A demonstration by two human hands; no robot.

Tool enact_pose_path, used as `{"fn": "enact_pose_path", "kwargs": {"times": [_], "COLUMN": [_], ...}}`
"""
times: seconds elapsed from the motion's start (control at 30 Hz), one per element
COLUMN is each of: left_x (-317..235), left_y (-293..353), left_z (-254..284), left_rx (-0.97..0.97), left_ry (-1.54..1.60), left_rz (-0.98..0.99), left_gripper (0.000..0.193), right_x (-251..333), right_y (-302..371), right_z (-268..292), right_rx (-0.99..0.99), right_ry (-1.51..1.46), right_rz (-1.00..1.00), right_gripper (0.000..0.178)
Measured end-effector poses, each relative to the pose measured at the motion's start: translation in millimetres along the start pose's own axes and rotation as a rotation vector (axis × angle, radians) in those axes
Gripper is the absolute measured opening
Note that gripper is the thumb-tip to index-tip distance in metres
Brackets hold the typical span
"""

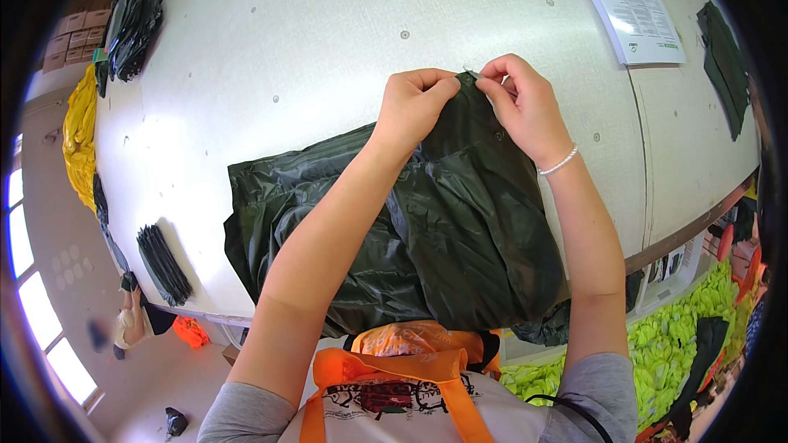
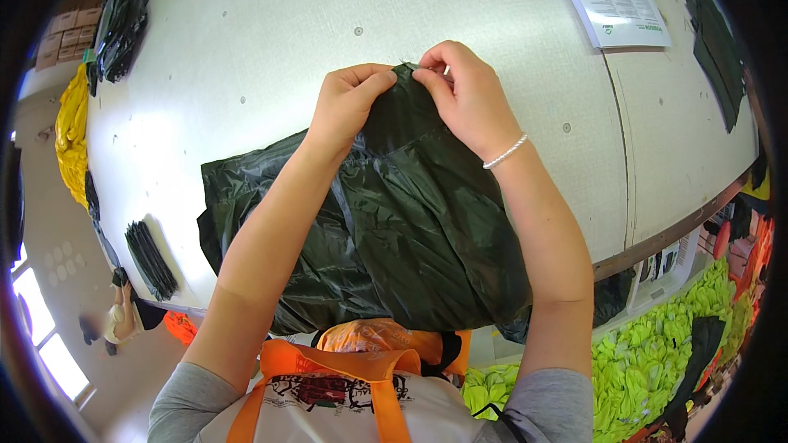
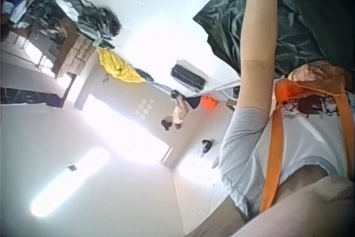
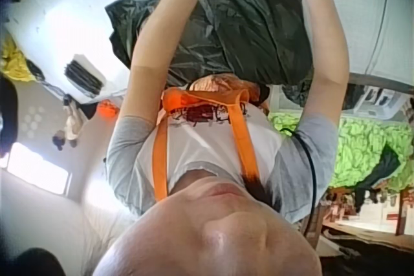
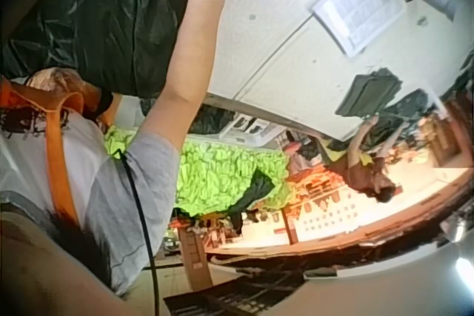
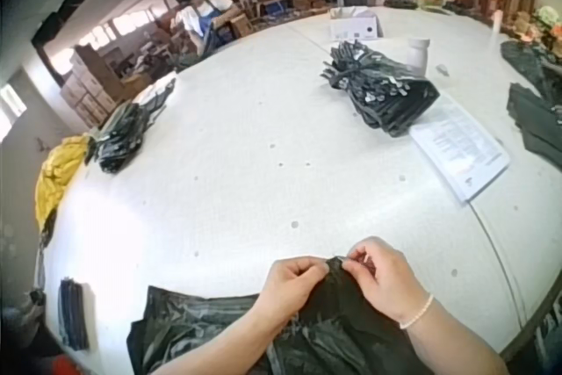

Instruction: The person unfolds a dark green jacket from a basket, lays it on a table, and uses a small blade to cut away plastic ties and tags. They then fold the jacket neatly and place it on a stack of similar jackets.

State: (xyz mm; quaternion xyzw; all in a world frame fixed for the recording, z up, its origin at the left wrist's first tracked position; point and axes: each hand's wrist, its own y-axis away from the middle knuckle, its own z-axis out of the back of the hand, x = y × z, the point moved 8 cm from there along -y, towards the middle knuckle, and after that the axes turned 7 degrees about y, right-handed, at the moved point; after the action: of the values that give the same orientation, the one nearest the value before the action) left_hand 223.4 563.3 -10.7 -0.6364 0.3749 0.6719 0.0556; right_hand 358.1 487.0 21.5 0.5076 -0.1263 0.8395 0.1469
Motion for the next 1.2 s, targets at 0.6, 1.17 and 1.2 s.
{"fn": "enact_pose_path", "kwargs": {"times": [0.6, 1.17, 1.2], "left_x": [-8.8, -16.8, -17.5], "left_y": [7.4, 8.8, 8.9], "left_z": [-1.2, -3.9, -4.0], "left_rx": [-0.028, -0.078, -0.082], "left_ry": [-0.121, -0.128, -0.131], "left_rz": [-0.042, -0.078, -0.079], "left_gripper": [0.017, 0.018, 0.018], "right_x": [-19.7, 18.4, 20.5], "right_y": [-30.6, 3.6, 3.2], "right_z": [22.1, 1.4, 2.3], "right_rx": [-0.078, 0.0, -0.018], "right_ry": [0.02, 0.321, 0.353], "right_rz": [-0.171, 0.049, 0.07], "right_gripper": [0.028, 0.019, 0.02]}}
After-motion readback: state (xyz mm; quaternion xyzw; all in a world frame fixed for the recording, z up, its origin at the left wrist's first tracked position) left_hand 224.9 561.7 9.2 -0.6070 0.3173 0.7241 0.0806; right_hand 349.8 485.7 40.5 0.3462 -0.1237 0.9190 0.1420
